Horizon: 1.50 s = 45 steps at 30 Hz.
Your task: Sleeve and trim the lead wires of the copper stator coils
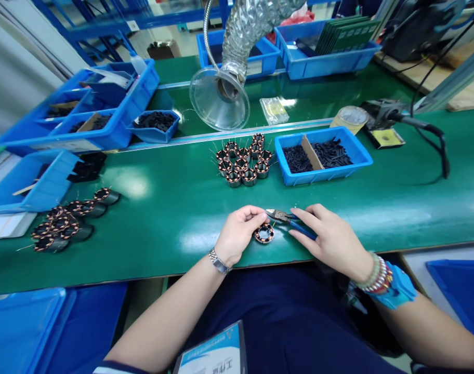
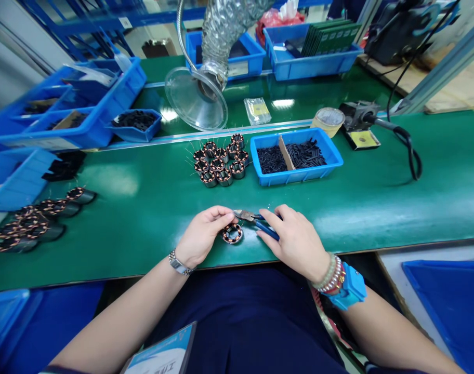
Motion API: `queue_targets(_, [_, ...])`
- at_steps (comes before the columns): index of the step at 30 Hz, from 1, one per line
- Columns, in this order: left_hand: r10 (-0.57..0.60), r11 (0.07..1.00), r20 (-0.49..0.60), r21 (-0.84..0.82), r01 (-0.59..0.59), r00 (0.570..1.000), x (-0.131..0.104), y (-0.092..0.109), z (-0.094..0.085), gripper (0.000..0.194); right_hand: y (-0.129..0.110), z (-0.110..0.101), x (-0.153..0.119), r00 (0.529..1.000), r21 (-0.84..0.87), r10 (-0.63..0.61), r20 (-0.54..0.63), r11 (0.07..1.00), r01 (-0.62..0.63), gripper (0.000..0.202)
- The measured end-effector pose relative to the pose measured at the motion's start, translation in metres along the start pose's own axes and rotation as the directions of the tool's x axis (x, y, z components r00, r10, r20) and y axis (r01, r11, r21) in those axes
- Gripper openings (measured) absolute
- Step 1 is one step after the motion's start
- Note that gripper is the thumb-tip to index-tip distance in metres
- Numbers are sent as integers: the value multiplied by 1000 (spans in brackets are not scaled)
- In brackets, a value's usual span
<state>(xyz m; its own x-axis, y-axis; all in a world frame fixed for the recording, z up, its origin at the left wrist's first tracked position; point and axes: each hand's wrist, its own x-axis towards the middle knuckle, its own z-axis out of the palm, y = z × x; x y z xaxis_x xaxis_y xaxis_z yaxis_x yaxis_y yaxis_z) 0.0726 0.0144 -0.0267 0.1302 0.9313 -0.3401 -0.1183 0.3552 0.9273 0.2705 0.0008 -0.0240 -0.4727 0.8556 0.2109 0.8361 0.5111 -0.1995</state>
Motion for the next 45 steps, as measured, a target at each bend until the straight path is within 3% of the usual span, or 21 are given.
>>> queue_targets(14, [0,1000,-2,-5,0,1000,1,0,0,10,-2,4,-2,999,3,-16,-30,1000,16,39])
queue_targets(19, [-5,1000,-9,7,5,1000,1,-1,0,15,-1,5,-1,993,18,32,-117,999,-30,38])
queue_targets(25, [-5,998,-24,-67,3,1000,-11,-3,-11,46,10,-4,-3,989,-76,74,-131,993,-85,42])
queue_targets(32, [-29,999,-85,18,30,996,-17,-5,-22,17,8,-10,-4,992,-51,20,-124,998,-27,44])
queue_targets(37, [-8,999,-107,41,13,994,-15,-5,-18,16,-7,-7,-1,993,-50,-87,-80,995,83,41])
queue_targets(45, [35,998,-113,47,-29,993,-14,-7,-13,11,-12,-5,3,993,-91,-109,-43,990,105,40])
